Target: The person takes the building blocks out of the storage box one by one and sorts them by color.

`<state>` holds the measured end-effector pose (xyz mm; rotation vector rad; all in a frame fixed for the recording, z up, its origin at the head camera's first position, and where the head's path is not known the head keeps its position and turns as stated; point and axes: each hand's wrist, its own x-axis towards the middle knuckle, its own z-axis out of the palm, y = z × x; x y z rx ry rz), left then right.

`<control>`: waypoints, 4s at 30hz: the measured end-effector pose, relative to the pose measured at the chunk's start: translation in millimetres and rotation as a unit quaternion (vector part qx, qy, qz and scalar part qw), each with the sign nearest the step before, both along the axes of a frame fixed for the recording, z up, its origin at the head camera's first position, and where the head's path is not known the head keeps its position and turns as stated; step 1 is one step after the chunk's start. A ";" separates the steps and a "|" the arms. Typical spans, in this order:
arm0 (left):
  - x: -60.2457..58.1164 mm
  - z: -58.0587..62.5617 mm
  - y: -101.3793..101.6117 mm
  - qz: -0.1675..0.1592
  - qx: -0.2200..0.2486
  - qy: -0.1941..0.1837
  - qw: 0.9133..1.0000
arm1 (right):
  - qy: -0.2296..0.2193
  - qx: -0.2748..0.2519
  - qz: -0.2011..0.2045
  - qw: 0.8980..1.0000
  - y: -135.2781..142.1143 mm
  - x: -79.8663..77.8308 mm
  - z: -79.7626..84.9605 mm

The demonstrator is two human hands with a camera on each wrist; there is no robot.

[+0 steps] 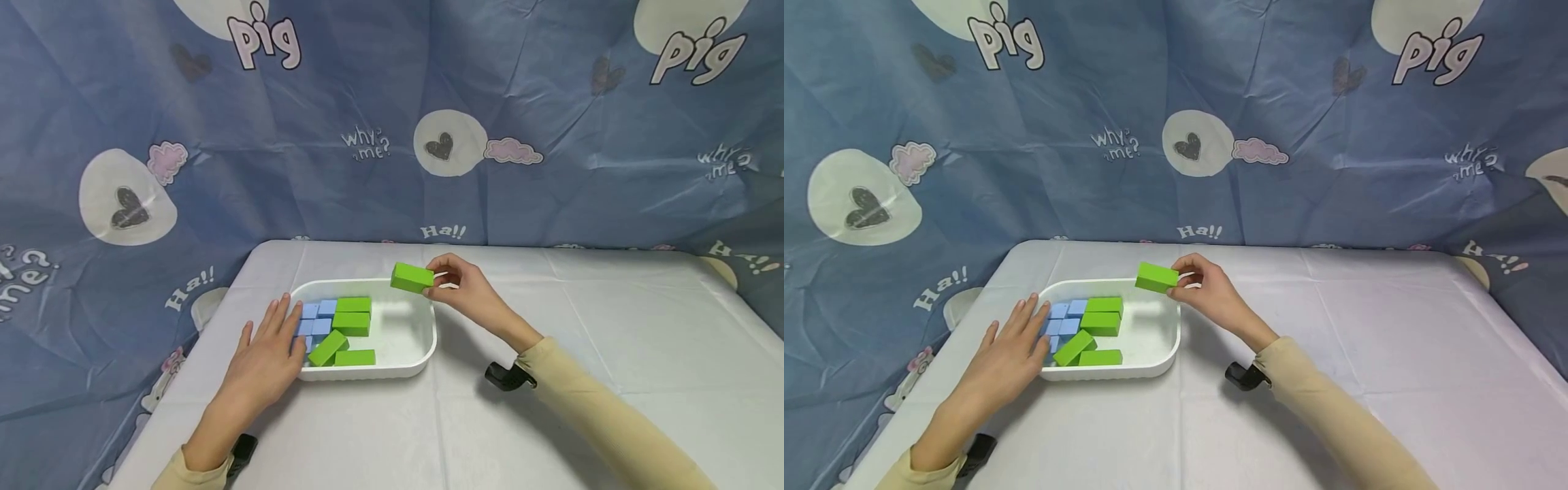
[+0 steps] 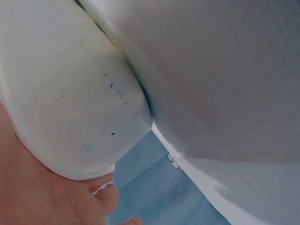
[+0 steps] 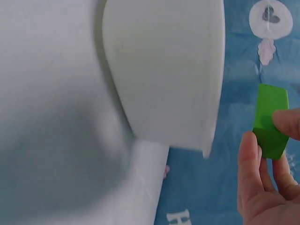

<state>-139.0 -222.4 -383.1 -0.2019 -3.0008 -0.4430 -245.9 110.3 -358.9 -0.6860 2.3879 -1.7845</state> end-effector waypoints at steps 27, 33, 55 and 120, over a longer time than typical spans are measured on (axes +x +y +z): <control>0.2 -1.8 0.0 0.002 0.010 0.005 1.000 | -0.049 0.119 -0.042 0.991 71.6 -17.6 -33.9; -0.1 -3.0 -0.1 0.002 0.010 0.007 1.000 | -0.057 0.124 -0.018 0.991 73.2 -21.1 -41.9; 0.5 -3.6 0.3 0.006 0.007 0.009 1.000 | -0.061 0.124 -0.006 0.990 79.7 -24.1 -48.1; 0.1 -3.7 0.0 0.010 0.015 0.010 1.000 | 0.036 0.043 0.209 0.976 -52.9 25.3 -15.0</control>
